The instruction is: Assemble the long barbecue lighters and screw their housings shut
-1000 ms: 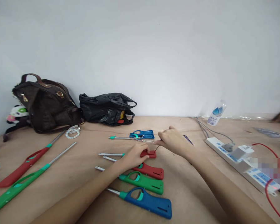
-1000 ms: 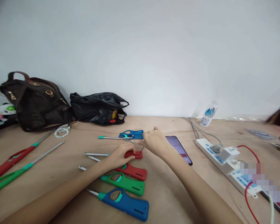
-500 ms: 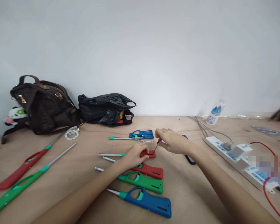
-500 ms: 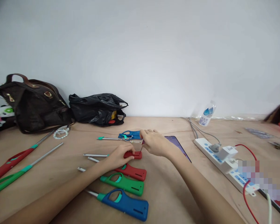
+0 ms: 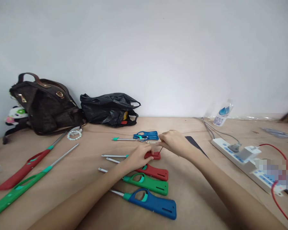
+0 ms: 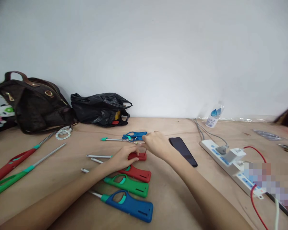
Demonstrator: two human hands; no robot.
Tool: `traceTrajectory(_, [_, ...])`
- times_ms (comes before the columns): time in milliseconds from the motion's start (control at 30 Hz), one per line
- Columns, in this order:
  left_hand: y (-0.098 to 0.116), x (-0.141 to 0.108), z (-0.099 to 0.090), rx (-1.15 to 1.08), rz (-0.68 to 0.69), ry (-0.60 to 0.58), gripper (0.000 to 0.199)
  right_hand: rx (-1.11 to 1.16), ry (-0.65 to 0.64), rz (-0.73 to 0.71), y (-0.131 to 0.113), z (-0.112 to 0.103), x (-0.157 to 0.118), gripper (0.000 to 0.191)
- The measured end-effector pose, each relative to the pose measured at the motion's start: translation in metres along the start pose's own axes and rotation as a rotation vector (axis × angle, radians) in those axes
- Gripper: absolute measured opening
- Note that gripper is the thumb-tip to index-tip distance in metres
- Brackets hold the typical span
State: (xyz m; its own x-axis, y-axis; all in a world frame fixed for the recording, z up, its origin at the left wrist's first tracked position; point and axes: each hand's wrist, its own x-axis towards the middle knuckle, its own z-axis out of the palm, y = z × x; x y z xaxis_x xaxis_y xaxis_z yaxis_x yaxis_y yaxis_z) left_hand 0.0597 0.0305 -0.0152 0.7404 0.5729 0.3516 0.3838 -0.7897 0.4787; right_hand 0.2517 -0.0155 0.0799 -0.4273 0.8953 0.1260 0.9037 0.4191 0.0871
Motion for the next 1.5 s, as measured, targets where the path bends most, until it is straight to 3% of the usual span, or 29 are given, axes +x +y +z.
traceTrajectory(67, [-0.001, 0.000, 0.001, -0.010, 0.009, 0.003, 0.013, -0.005, 0.006, 0.016, -0.002, 0.000, -0.001, 0.024])
traceTrajectory(200, [0.001, 0.001, 0.000, 0.012, 0.011, -0.002, 0.011, 0.206, 0.025, -0.151, 0.004, -0.001, -0.009, 0.009])
traceTrajectory(267, [0.003, 0.001, -0.001, 0.024, 0.007, -0.002, 0.010, 0.245, 0.005, -0.133, 0.008, 0.001, -0.008, 0.011])
traceTrajectory(333, [0.003, 0.001, -0.001, 0.023, 0.009, -0.004, 0.010, 0.177, -0.002, -0.015, 0.007, 0.003, -0.004, 0.002])
traceTrajectory(433, [0.002, 0.001, -0.001, 0.023, 0.010, -0.004, 0.010, 0.021, -0.015, 0.131, 0.002, 0.004, 0.002, 0.019])
traceTrajectory(600, [0.001, 0.000, 0.000, 0.031, 0.003, -0.011, 0.009, 0.041, 0.030, -0.088, -0.001, 0.001, -0.003, 0.007])
traceTrajectory(667, [0.001, 0.000, 0.000, 0.032, 0.001, -0.013, 0.008, 0.009, 0.004, -0.058, 0.000, 0.000, -0.003, 0.007])
traceTrajectory(800, [0.000, 0.000, 0.000, 0.027, -0.001, -0.022, 0.010, -0.109, -0.046, 0.120, 0.003, 0.001, 0.000, 0.026])
traceTrajectory(967, [0.000, 0.000, 0.000, 0.020, -0.002, -0.020, 0.009, 0.058, -0.012, -0.041, 0.007, -0.003, -0.006, 0.007])
traceTrajectory(1167, [0.001, 0.000, 0.000, -0.008, 0.006, -0.008, 0.011, -0.083, -0.064, 0.066, -0.002, -0.005, -0.004, 0.025])
traceTrajectory(1333, [0.003, 0.001, -0.001, 0.014, -0.021, -0.013, 0.009, 0.091, -0.035, -0.083, -0.004, -0.004, -0.010, 0.009])
traceTrajectory(1500, [0.002, 0.001, -0.001, 0.002, -0.018, -0.012, 0.010, -0.086, -0.019, 0.040, -0.012, 0.003, -0.002, 0.013])
